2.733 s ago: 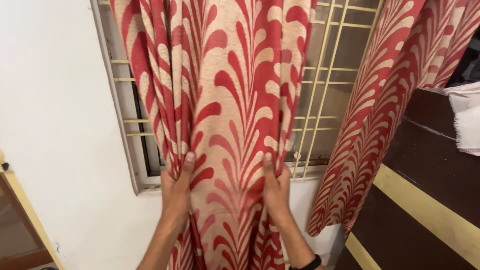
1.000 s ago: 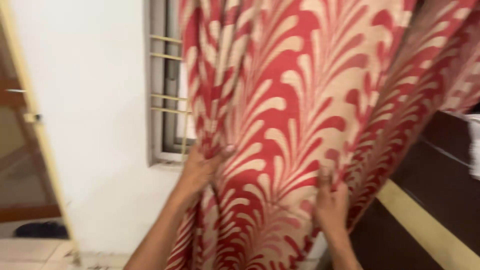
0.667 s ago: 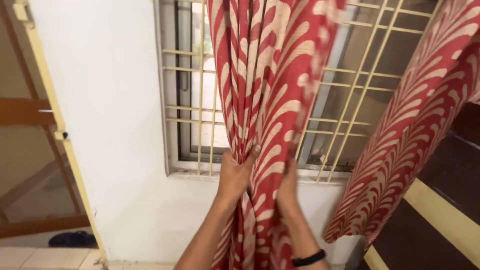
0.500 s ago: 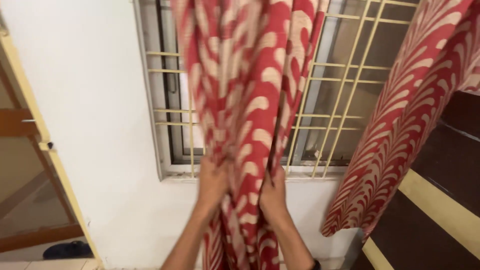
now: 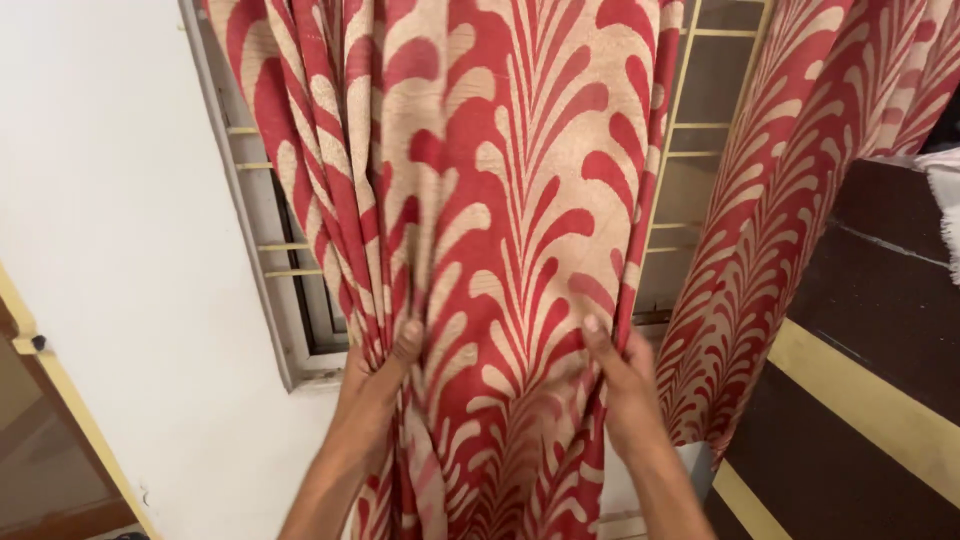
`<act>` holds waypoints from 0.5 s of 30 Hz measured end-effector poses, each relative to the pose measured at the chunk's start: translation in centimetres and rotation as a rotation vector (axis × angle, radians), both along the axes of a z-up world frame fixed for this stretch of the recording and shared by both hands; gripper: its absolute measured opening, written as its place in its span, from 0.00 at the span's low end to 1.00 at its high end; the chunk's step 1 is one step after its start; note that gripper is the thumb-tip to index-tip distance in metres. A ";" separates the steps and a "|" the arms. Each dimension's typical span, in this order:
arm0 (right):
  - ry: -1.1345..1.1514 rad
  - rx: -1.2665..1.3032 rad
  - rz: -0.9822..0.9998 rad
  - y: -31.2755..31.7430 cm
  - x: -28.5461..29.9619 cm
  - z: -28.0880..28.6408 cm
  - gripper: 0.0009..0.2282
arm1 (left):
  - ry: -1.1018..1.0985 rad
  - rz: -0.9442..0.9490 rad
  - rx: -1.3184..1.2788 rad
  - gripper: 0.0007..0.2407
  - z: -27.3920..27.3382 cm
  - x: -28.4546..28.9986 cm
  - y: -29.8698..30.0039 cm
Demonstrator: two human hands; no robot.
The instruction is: The person repeatedly gathers and releases a red and beige patterned curtain with both hands in front of a window. The hands pull the fabric together and then let it fall back, repeating this motion continuously.
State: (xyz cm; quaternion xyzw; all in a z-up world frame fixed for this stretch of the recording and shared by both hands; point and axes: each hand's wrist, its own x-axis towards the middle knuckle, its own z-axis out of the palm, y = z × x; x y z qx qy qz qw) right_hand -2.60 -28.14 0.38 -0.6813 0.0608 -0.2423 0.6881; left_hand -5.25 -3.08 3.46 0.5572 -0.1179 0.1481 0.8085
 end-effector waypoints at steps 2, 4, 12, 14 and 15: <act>-0.113 0.081 0.190 0.4 -0.9 2.9 0.32 | -0.003 0.022 0.139 0.30 1.0 0.0 0.4; -0.227 0.160 0.377 0.8 -0.8 4.7 0.38 | -0.005 0.041 0.277 0.38 2.0 0.1 0.5; -0.419 0.089 0.637 4.9 1.0 6.7 0.33 | -0.145 -0.026 0.252 0.33 7.0 1.1 1.2; -0.349 0.085 0.581 5.7 1.5 5.6 0.31 | -0.137 -0.053 0.203 0.32 6.2 2.2 1.4; -0.278 0.080 0.522 6.0 1.8 5.1 0.30 | -0.129 -0.082 0.154 0.31 5.7 2.8 1.4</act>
